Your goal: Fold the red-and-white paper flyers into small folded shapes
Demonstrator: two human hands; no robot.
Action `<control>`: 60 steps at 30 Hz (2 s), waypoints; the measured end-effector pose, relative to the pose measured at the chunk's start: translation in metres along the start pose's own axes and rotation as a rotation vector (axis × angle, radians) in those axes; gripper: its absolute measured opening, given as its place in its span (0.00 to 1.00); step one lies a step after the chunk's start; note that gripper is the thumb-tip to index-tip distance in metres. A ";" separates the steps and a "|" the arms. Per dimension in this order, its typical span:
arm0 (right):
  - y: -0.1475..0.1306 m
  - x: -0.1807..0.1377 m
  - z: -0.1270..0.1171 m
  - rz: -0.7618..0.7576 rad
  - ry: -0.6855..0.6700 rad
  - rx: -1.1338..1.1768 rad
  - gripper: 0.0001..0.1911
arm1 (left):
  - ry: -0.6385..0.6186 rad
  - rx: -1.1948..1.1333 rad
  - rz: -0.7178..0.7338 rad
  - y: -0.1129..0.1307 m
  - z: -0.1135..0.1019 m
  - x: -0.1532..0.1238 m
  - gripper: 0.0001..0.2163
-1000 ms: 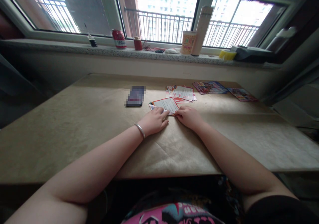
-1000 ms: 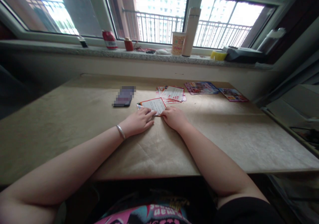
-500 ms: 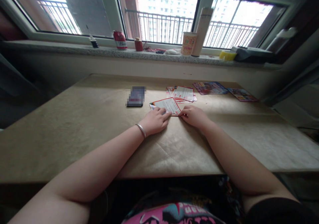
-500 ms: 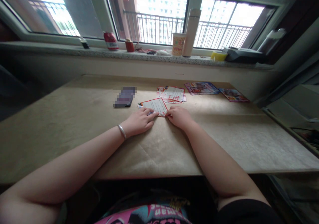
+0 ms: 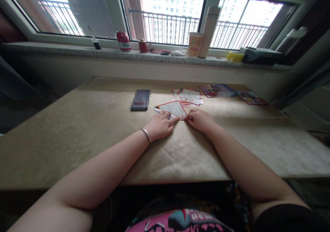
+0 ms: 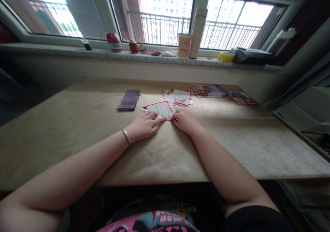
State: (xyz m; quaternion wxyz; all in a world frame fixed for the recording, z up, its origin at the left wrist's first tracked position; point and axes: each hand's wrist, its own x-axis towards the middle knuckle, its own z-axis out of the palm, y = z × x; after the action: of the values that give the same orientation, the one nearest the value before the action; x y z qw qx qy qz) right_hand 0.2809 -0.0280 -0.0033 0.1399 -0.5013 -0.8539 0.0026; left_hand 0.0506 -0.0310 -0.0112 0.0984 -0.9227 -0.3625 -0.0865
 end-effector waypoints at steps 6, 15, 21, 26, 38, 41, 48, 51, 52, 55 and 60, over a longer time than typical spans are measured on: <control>0.000 0.000 0.001 0.016 0.020 0.037 0.10 | -0.007 0.015 0.026 0.000 -0.001 0.001 0.21; -0.011 0.001 0.001 -0.162 0.061 -0.020 0.11 | -0.011 0.067 0.035 0.001 -0.001 0.002 0.21; -0.007 0.002 0.001 -0.115 0.050 -0.017 0.12 | -0.033 0.054 0.061 -0.001 -0.003 0.001 0.22; -0.006 0.003 -0.003 -0.095 0.023 -0.036 0.12 | -0.054 0.055 0.057 0.000 -0.007 0.002 0.21; 0.009 0.001 -0.013 -0.010 -0.086 -0.020 0.10 | -0.041 0.002 0.052 -0.003 -0.004 0.001 0.21; 0.017 -0.001 -0.014 -0.006 -0.124 -0.003 0.10 | -0.037 0.004 0.057 -0.003 -0.004 0.000 0.21; 0.031 -0.004 -0.016 -0.034 -0.138 0.006 0.10 | -0.037 0.010 0.058 -0.003 -0.002 0.000 0.21; 0.032 -0.006 -0.017 -0.052 -0.110 -0.036 0.09 | -0.043 0.007 0.053 -0.003 -0.002 0.000 0.22; 0.031 -0.006 -0.017 -0.063 -0.087 -0.046 0.09 | -0.046 0.005 0.050 -0.003 -0.003 0.000 0.22; 0.024 -0.006 -0.013 -0.097 0.035 0.018 0.10 | -0.054 -0.002 0.046 -0.004 -0.002 0.000 0.22; 0.001 0.000 0.000 -0.187 0.088 0.092 0.11 | -0.042 -0.008 0.049 -0.004 -0.001 -0.001 0.22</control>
State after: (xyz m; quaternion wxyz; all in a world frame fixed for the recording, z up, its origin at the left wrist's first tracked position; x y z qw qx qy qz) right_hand 0.2817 -0.0274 -0.0036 0.2001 -0.4120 -0.8889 0.0067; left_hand 0.0474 -0.0287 -0.0099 0.0892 -0.9334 -0.3412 -0.0661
